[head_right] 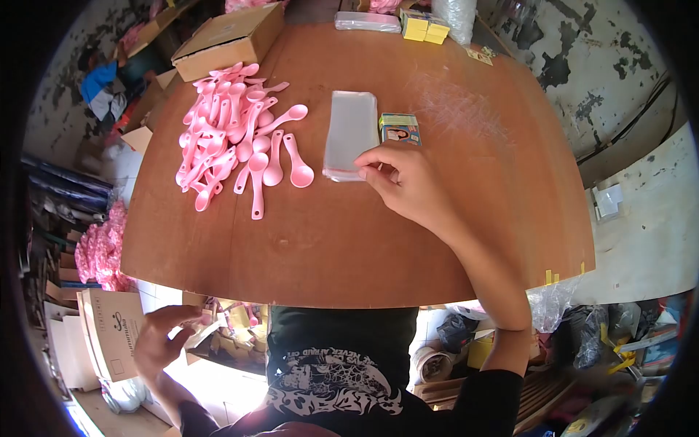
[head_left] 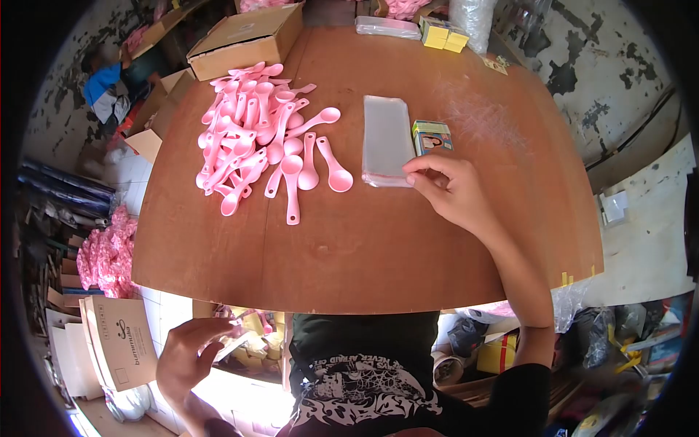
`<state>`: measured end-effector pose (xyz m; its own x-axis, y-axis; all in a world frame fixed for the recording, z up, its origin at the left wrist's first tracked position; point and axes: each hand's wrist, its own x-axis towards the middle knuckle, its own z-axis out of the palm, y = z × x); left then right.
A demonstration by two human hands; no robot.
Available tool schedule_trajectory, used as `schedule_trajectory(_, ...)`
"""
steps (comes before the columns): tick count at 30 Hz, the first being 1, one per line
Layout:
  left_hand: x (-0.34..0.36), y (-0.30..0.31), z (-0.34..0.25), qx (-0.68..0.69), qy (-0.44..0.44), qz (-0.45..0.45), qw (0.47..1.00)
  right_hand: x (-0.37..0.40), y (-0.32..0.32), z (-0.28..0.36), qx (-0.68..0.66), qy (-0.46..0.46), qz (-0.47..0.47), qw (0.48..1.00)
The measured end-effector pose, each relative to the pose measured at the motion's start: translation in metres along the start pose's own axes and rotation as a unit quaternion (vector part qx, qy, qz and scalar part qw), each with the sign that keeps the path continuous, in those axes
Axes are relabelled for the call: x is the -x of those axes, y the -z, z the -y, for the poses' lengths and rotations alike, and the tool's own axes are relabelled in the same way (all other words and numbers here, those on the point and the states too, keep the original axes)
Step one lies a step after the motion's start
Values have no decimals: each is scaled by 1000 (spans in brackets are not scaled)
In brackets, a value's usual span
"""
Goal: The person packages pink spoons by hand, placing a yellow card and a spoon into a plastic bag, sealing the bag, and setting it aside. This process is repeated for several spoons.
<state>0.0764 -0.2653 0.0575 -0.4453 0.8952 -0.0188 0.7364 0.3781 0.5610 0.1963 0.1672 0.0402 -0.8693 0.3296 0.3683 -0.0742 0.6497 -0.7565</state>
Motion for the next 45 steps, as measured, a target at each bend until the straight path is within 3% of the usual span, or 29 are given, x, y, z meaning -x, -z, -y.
schedule_trajectory(1, 11, -6, 4, -68, 47, -27, 996, -4, -1, -2, 85, 25, 5, 996)
schedule_trajectory(2, 23, -13, 7, -136, 89, -27, 986, -9, -3, -6, 83, 23, 4, 996)
schedule_trajectory(3, 27, -16, -1, -99, 170, -9, 980, -15, -5, -11, 134, 43, 5, 990)
schedule_trajectory(4, 27, -24, 0, -30, 154, -19, 987, -19, -8, -15, 185, 64, 7, 981)
schedule_trajectory(6, 17, -34, -11, 119, 118, -17, 986, -22, -14, -20, 204, 32, 22, 978)
schedule_trajectory(7, 4, -40, -14, 182, 13, -14, 983, -24, -17, -22, 225, 0, 35, 974)
schedule_trajectory(8, -13, -42, -24, 224, -37, 8, 974, -25, -18, -27, 225, 3, 37, 974)
schedule_trajectory(10, -53, -41, -39, 150, -187, -22, 970, -25, -20, -36, 224, -18, 22, 974)
schedule_trajectory(12, -88, -21, -60, 92, -217, -7, 972, -24, -21, -39, 229, -5, 5, 973)
schedule_trajectory(14, -133, -20, -65, 101, -278, -89, 951, -25, -17, -34, 234, 9, -14, 972)
schedule_trajectory(16, -174, -12, -67, 54, -190, -41, 979, -22, -14, -23, 242, 12, -30, 970)
schedule_trajectory(19, -238, -27, -65, -6, -190, -111, 975, -20, -9, -19, 188, 74, 15, 979)
schedule_trajectory(21, -265, -47, -56, -96, -313, -306, 894, -17, -4, -3, 133, 73, 62, 987)
schedule_trajectory(23, -276, -55, -46, -45, -359, -263, 894, -18, 1, 0, 80, 69, 109, 988)
schedule_trajectory(25, -277, -55, -43, 8, -405, -216, 888, -21, 9, -2, 62, 127, 24, 990)
schedule_trajectory(26, -272, -57, -41, 129, -338, -150, 920, -20, 22, 1, 103, 26, 24, 994)
schedule_trajectory(27, -267, -57, -40, 246, -262, -79, 930, -21, 29, -6, 104, 23, 24, 994)
schedule_trajectory(30, -260, -49, -39, 337, -200, -89, 916, -25, 46, -34, 303, 93, 35, 948)
schedule_trajectory(32, -260, -51, -33, 439, -162, -99, 878, -20, 45, -44, 317, 80, 34, 944)
schedule_trajectory(37, -254, -53, -46, 501, -88, -136, 850, -21, 51, -53, 330, 38, 62, 941)
schedule_trajectory(40, -250, -45, -52, 490, -52, -131, 860, -22, 53, -41, 279, 66, 38, 957)
schedule_trajectory(42, -250, -46, -47, 470, -32, -126, 873, -20, 57, -8, 256, -21, -67, 964)
schedule_trajectory(43, -253, -52, -42, 467, -39, -109, 876, -20, 55, -2, 255, -19, -64, 965)
schedule_trajectory(45, -254, -56, -40, 466, -45, -92, 879, -16, 53, 8, -37, 27, -202, 978)
